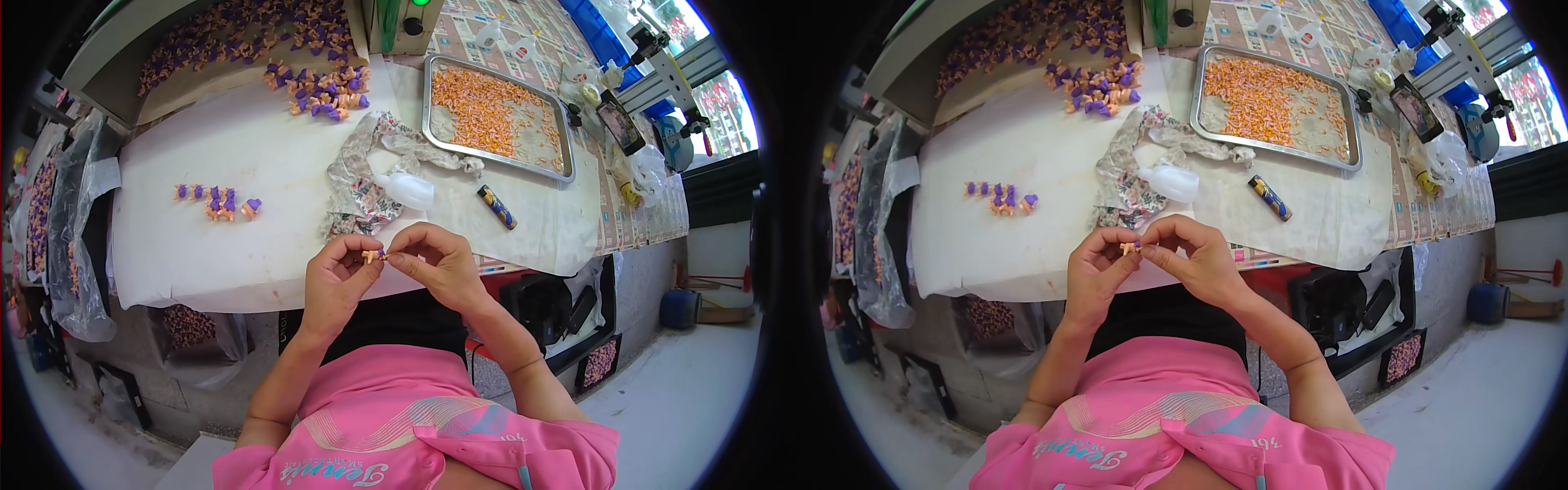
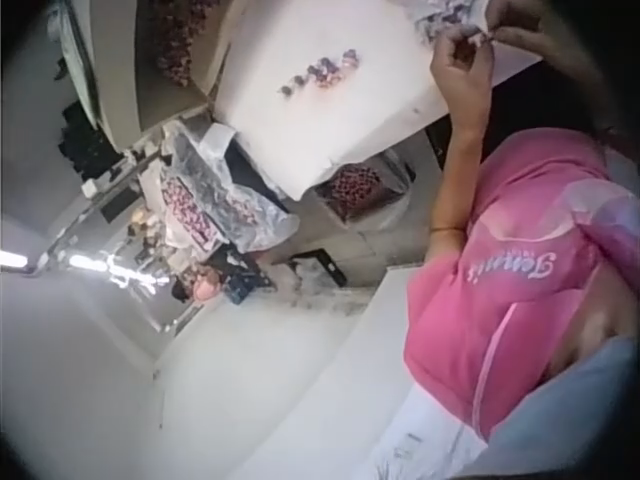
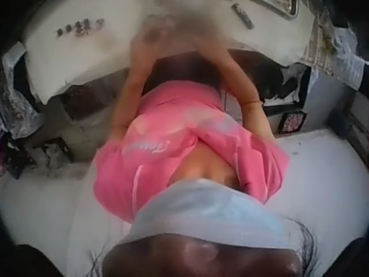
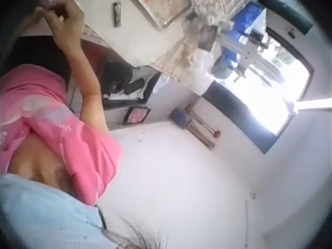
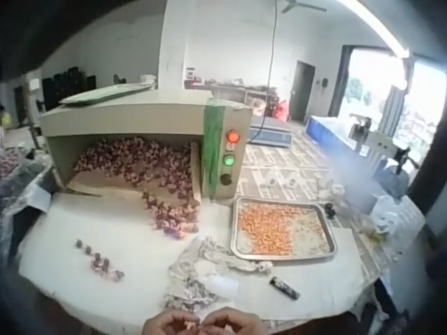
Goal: Assembling small decorative components by applying glue and attaching beads to plastic flower pieces.
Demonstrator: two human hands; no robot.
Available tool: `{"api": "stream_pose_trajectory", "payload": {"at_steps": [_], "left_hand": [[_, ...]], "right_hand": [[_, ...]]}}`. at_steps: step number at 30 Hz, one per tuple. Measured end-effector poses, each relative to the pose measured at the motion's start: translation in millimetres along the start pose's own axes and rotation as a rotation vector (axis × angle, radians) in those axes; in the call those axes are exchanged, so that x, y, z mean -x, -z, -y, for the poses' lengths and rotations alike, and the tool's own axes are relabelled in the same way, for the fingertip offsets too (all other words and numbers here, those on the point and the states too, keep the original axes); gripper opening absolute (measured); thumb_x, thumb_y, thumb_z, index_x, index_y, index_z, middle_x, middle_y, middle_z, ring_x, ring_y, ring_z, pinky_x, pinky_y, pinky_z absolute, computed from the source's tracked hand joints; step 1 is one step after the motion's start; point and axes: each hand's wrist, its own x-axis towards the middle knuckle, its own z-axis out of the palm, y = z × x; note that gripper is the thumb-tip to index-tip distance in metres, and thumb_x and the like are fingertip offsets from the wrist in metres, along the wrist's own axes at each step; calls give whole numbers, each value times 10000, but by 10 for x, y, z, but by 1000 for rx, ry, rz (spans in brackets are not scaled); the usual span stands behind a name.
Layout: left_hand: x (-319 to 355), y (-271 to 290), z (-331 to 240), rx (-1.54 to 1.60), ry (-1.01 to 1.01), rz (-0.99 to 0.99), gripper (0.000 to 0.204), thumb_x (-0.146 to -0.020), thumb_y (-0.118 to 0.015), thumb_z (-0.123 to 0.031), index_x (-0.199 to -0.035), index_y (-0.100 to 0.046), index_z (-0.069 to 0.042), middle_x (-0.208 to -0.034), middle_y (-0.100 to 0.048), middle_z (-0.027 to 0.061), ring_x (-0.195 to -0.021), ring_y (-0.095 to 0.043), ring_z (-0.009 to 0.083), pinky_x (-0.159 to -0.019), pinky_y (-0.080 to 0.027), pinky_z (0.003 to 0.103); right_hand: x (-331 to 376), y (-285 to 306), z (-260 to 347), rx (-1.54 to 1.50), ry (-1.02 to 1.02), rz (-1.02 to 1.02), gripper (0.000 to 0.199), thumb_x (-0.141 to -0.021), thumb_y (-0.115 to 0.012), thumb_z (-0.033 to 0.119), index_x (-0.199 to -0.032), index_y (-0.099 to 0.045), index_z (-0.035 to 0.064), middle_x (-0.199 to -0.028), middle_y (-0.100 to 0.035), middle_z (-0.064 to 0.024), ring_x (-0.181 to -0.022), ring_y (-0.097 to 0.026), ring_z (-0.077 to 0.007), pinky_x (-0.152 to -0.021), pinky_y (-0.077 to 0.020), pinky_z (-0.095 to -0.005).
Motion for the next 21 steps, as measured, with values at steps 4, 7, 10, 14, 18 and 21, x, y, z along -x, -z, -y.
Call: {"api": "stream_pose_trajectory", "payload": {"at_steps": [4,7,10,14,18,21], "left_hand": [[8,-8,68,3,-20,16,206,-867,-663,30,-1061,-596,18,-945,-599,20,-863,-576,71,-759,-480,202],[8,-19,107,4,-28,18,202,-868,-655,39,-1060,-597,16,-944,-596,19,-864,-573,69,-759,-478,202],[-2,-33,142,-4,-24,29,206,-866,-648,53,-1061,-598,13,-948,-591,16,-866,-571,69,-762,-476,202],[-29,-43,203,-49,-76,34,202,-858,-639,74,-1048,-603,17,-992,-566,22,-888,-570,76,-775,-478,208],[-51,-61,265,-124,-142,26,194,-846,-629,94,-1025,-612,20,-1033,-547,46,-911,-574,94,-782,-488,222],[-51,-90,276,-261,-226,14,212,-832,-620,116,-1018,-614,15,-1047,-551,62,-917,-579,109,-779,-495,230]], "right_hand": [[18,11,-151,6,151,-52,138,-857,-691,4,-976,-623,-7,-959,-621,-54,-898,-592,-120,-808,-491,-268],[25,25,-190,57,168,-59,149,-846,-701,0,-973,-625,-6,-951,-621,-59,-886,-593,-123,-799,-492,-272],[33,64,-204,75,147,-62,157,-838,-710,1,-970,-624,-5,-941,-622,-53,-875,-595,-120,-786,-490,-265],[45,102,-228,94,94,-65,164,-830,-715,-6,-956,-611,0,-928,-621,-43,-857,-599,-108,-767,-488,-252],[47,141,-305,52,97,-69,172,-831,-711,-13,-956,-593,1,-925,-619,-41,-856,-598,-98,-756,-493,-244],[55,166,-332,26,33,-74,182,-833,-713,-9,-956,-580,0,-920,-617,-41,-861,-598,-93,-749,-497,-240]]}}
